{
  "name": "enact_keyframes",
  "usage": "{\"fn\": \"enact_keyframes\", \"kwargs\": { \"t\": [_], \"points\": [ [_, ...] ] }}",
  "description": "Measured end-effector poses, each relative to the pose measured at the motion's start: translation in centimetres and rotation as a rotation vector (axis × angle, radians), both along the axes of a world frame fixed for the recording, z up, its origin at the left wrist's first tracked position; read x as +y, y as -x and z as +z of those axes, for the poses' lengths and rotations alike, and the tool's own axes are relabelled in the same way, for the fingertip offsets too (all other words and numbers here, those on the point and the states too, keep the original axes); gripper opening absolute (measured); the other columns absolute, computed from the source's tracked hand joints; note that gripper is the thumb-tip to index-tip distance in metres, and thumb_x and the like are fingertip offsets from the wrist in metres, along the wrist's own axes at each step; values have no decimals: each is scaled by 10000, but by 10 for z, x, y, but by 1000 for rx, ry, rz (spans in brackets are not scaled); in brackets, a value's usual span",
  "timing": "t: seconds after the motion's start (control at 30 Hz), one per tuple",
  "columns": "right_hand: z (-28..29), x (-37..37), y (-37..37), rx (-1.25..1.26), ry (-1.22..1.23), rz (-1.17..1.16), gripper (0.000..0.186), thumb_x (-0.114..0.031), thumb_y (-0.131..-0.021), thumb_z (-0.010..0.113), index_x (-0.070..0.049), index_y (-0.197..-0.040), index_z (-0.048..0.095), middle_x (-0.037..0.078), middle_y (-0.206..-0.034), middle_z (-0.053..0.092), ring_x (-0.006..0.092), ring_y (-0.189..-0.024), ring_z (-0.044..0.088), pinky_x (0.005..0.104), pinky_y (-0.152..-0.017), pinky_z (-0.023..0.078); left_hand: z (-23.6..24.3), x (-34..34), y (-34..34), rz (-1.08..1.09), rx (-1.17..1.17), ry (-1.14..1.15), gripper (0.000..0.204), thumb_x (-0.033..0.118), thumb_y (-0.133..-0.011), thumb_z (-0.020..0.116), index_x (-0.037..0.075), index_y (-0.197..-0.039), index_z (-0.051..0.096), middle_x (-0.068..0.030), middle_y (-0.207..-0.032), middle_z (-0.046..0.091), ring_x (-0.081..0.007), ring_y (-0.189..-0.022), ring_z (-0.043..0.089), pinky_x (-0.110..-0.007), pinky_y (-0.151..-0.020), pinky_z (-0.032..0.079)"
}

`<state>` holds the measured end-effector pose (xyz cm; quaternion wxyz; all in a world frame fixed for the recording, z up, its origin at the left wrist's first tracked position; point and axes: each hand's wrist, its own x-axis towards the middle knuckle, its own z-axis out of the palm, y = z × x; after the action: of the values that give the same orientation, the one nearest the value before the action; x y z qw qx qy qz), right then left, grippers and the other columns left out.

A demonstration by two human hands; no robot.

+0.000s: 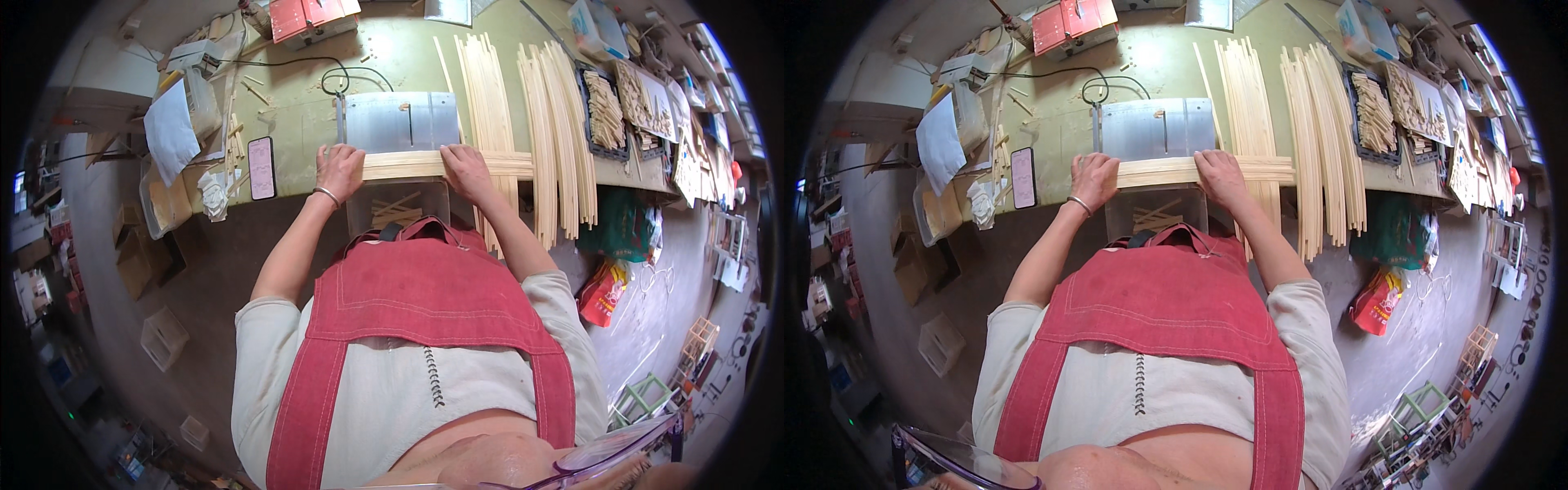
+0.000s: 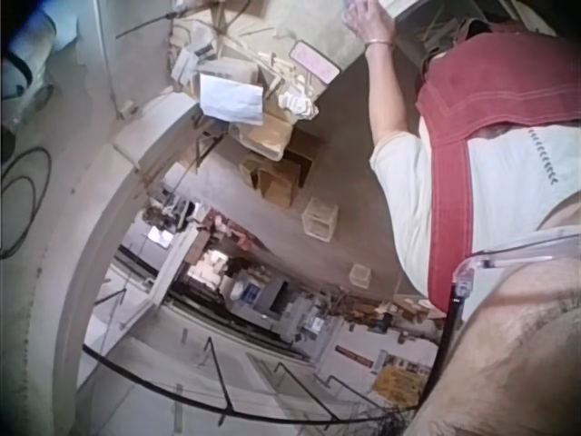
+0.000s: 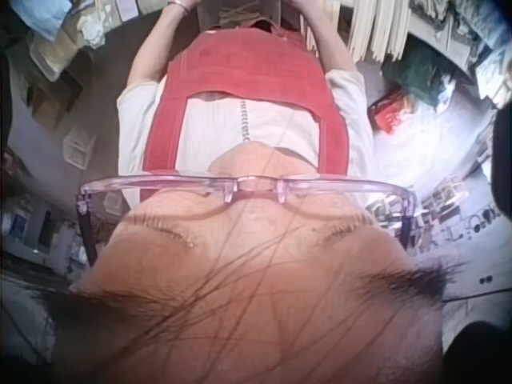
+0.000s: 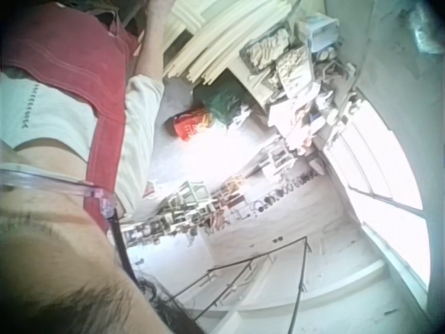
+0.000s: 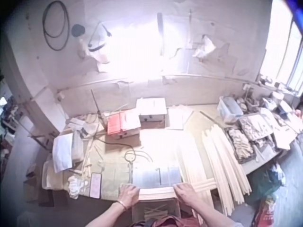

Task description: The person arranges wooden strips on a workbench, retrieves a plastic container, and then uses a table saw to cut the strips into shorter pieces. The cut pieces are stacked on the table.

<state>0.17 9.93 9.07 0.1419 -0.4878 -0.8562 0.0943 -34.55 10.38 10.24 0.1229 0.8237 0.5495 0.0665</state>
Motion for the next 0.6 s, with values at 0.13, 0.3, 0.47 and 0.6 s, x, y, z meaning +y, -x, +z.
{"fn": "enact_keyframes", "kwargs": {
  "t": [0.13, 0.3, 0.47, 0.6],
  "points": [
    [-4, 5, -1, 21, 5, 33, 434, -144, -855, 651, -35, -1272, 601, 120, -1192, 631, 309, -1159, 595, 441, -1005, 459, -6, 1, -1, -23, 59, -5, 684, 209, -641, 893, 191, -1264, 611, -16, -1219, 608, -235, -1269, 529, -551, -1133, 261],
    [-2, 6, 0, 10, 21, 38, 434, -135, -835, 650, -30, -1254, 601, 123, -1159, 634, 313, -1133, 602, 441, -976, 471, 18, 5, -25, -75, -31, -1, 622, 237, -676, 874, 141, -1224, 595, -48, -1186, 615, -260, -1201, 564, -498, -1071, 354],
    [-2, 5, 3, -8, -39, 39, 441, -130, -831, 647, -22, -1256, 592, 129, -1159, 631, 312, -1124, 600, 437, -974, 469, -5, 8, -24, -178, -122, -89, 602, 203, -679, 852, 115, -1212, 586, -73, -1161, 609, -286, -1108, 587, -430, -937, 438],
    [5, 11, 5, 1, -29, 32, 435, -123, -834, 642, -21, -1253, 592, 129, -1156, 632, 309, -1120, 599, 432, -976, 465, -14, 15, -23, -186, -155, -132, 619, 171, -676, 855, 100, -1227, 582, -89, -1151, 612, -311, -1076, 593, -442, -910, 455]
  ]
}}
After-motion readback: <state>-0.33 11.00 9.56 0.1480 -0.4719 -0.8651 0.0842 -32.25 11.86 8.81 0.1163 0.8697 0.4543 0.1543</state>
